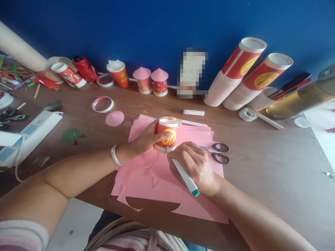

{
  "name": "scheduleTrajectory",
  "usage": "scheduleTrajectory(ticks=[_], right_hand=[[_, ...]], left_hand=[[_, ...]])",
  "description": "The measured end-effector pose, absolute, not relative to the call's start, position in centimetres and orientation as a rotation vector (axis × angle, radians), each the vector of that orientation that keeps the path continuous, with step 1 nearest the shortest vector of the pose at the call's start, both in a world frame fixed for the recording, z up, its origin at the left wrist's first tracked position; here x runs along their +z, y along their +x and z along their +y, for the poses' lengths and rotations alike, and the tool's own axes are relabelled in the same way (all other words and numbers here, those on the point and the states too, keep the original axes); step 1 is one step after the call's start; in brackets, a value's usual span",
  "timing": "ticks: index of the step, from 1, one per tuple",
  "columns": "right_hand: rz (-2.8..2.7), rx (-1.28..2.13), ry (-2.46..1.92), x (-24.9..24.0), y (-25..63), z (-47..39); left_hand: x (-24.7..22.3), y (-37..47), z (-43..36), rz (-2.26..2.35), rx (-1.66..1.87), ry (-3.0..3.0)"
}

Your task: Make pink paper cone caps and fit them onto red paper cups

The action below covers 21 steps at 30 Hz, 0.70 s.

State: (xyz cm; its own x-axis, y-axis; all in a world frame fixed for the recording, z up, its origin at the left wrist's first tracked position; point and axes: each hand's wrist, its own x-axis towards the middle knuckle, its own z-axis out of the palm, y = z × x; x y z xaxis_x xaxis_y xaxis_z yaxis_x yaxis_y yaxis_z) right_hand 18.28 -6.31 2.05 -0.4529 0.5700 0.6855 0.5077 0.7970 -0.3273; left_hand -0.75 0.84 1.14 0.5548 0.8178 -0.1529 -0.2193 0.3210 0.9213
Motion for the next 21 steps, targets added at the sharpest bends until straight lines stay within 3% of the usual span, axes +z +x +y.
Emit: scheduleTrajectory(ticks=[21], right_hand=[[-2.108,0.035,-0.887,2.02,18.26,-6.44]], left_hand=[[0.93,-0.83,0.88,0.746,0.772,1.024]])
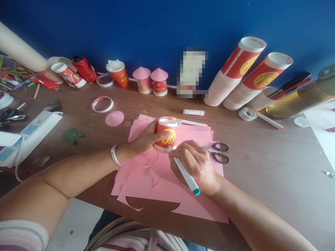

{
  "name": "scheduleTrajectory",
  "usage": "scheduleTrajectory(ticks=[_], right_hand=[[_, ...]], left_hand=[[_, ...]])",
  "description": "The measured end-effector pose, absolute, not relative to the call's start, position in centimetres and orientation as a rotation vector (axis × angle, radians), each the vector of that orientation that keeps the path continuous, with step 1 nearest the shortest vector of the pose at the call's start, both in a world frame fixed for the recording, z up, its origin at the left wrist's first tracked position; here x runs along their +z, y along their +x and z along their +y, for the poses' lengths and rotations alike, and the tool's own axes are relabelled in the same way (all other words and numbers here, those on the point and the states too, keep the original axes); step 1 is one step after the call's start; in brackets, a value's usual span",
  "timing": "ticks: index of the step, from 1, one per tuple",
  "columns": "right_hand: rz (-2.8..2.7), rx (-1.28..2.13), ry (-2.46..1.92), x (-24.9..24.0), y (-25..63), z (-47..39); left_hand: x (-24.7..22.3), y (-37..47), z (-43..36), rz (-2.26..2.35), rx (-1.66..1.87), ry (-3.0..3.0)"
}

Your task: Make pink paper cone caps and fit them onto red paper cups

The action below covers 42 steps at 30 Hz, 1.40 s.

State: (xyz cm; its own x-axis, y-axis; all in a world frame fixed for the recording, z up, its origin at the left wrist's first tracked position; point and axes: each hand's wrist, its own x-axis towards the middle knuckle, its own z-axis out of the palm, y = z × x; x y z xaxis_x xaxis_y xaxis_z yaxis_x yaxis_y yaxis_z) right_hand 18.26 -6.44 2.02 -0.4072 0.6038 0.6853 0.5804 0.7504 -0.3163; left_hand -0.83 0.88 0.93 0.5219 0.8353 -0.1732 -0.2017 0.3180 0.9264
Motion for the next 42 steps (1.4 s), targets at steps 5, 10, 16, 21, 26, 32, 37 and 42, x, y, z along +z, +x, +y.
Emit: scheduleTrajectory(ticks=[5,10,16,21,26,32,37,42], right_hand=[[-2.122,0.044,-0.9,2.09,18.18,-6.57],[-2.13,0.05,-0.878,2.34,18.09,-6.57],[-2.132,0.051,-0.834,2.39,18.05,-6.44],[-2.124,0.043,-0.84,2.19,18.02,-6.4],[-2.133,0.043,-0.852,2.13,18.16,-6.47],[-2.134,0.031,-0.882,2.22,18.21,-6.59],[-2.147,0.015,-0.891,2.29,18.16,-6.69],[-2.139,0.008,-0.849,2.49,18.0,-6.56]], left_hand=[[0.9,-0.8,0.93,0.753,0.799,1.057],[0.71,-0.82,0.99,0.748,0.808,1.056],[0.61,-0.68,0.97,0.723,0.804,1.05],[0.6,-0.68,0.99,0.727,0.808,1.056],[0.54,-0.8,0.99,0.741,0.801,1.061],[0.58,-0.84,0.96,0.76,0.806,1.073],[0.52,-0.83,0.99,0.747,0.815,1.059],[0.52,-0.82,0.95,0.76,0.807,1.052]])
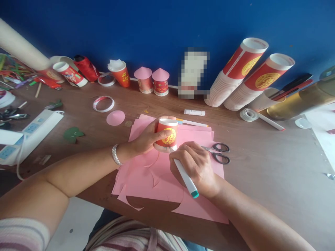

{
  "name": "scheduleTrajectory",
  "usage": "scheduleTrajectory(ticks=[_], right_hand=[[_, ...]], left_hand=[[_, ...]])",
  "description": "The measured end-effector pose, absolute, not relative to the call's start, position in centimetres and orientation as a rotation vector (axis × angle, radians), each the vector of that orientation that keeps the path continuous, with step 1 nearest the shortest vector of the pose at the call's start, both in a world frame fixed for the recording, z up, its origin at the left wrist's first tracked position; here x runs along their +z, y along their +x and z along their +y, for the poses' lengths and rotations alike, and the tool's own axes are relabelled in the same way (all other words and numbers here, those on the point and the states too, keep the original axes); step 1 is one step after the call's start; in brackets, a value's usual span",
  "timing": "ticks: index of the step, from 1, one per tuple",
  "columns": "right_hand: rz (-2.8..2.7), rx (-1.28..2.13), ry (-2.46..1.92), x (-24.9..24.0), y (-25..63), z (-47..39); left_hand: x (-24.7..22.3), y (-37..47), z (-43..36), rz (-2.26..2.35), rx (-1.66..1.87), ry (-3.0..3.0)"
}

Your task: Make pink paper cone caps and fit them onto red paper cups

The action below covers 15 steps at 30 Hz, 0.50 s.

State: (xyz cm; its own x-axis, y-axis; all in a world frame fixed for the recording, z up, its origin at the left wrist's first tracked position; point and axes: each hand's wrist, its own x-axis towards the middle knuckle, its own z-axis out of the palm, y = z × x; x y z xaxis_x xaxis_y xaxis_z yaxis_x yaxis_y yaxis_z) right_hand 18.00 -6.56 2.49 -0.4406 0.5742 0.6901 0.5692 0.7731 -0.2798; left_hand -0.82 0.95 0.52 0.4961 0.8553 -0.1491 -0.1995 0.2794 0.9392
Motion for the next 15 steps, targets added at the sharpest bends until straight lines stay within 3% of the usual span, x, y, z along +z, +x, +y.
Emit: scheduleTrajectory(ticks=[15], right_hand=[[-2.146,0.039,-0.843,2.41,17.89,-6.65]], left_hand=[[0.7,-0.83,0.89,0.796,0.824,1.099]])
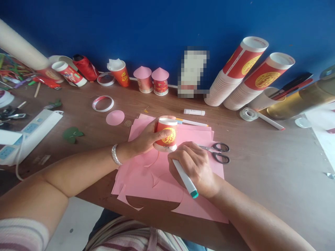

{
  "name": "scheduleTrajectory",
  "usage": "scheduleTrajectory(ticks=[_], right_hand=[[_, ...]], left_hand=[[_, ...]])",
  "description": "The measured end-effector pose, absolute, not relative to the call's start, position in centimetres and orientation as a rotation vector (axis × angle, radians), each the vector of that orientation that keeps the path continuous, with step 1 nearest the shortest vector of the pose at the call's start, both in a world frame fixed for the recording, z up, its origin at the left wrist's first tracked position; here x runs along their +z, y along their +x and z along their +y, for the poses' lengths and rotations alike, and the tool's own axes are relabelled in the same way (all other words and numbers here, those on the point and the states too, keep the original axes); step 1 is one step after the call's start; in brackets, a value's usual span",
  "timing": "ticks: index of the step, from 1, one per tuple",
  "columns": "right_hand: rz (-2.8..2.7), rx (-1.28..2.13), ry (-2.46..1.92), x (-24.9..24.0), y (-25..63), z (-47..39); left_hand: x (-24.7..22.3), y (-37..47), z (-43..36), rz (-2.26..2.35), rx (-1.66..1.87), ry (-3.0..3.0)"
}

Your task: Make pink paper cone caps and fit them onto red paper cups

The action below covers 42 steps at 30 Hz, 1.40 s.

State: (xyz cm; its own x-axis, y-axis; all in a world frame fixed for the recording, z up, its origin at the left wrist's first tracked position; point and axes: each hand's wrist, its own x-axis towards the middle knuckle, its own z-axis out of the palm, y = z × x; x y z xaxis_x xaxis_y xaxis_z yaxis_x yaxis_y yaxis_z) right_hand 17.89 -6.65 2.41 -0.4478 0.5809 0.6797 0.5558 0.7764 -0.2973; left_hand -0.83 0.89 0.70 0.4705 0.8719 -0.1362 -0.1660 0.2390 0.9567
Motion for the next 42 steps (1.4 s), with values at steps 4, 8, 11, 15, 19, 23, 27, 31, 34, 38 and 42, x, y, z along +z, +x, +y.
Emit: scheduleTrajectory(ticks=[4,8,11,15,19,23,27,31,34,38,42], right_hand=[[-2.145,0.05,-0.843,2.3,17.9,-6.6],[-2.149,0.056,-0.833,2.4,17.8,-6.6],[-2.149,0.06,-0.833,2.5,17.7,-6.6],[-2.137,0.057,-0.842,2.7,17.7,-6.6],[-2.102,0.098,-0.791,2.7,17.7,-6.6],[-2.096,0.152,-0.737,2.6,17.8,-6.7],[-2.095,0.17,-0.73,2.6,17.7,-6.8],[-2.113,0.164,-0.703,2.6,17.7,-6.9],[-2.113,0.172,-0.692,2.4,17.6,-6.9],[-2.12,0.182,-0.686,2.2,17.5,-7.0],[-2.134,0.174,-0.675,2.2,17.5,-7.0]], left_hand=[[0.9,-0.8,0.9,0.803,0.828,1.104],[0.9,-0.8,0.9,0.791,0.823,1.099],[0.8,-0.8,0.9,0.777,0.819,1.087],[0.7,-0.7,0.9,0.771,0.828,1.089],[0.8,-0.7,0.9,0.752,0.844,1.1],[1.0,-0.8,0.9,0.728,0.847,1.108],[0.9,-1.0,0.9,0.729,0.864,1.141],[0.4,-1.1,1.0,0.718,0.896,1.122],[0.0,-1.0,1.1,0.705,0.898,1.083],[0.3,-0.8,0.9,0.698,0.858,1.043],[1.1,-0.7,0.8,0.722,0.821,1.047]])
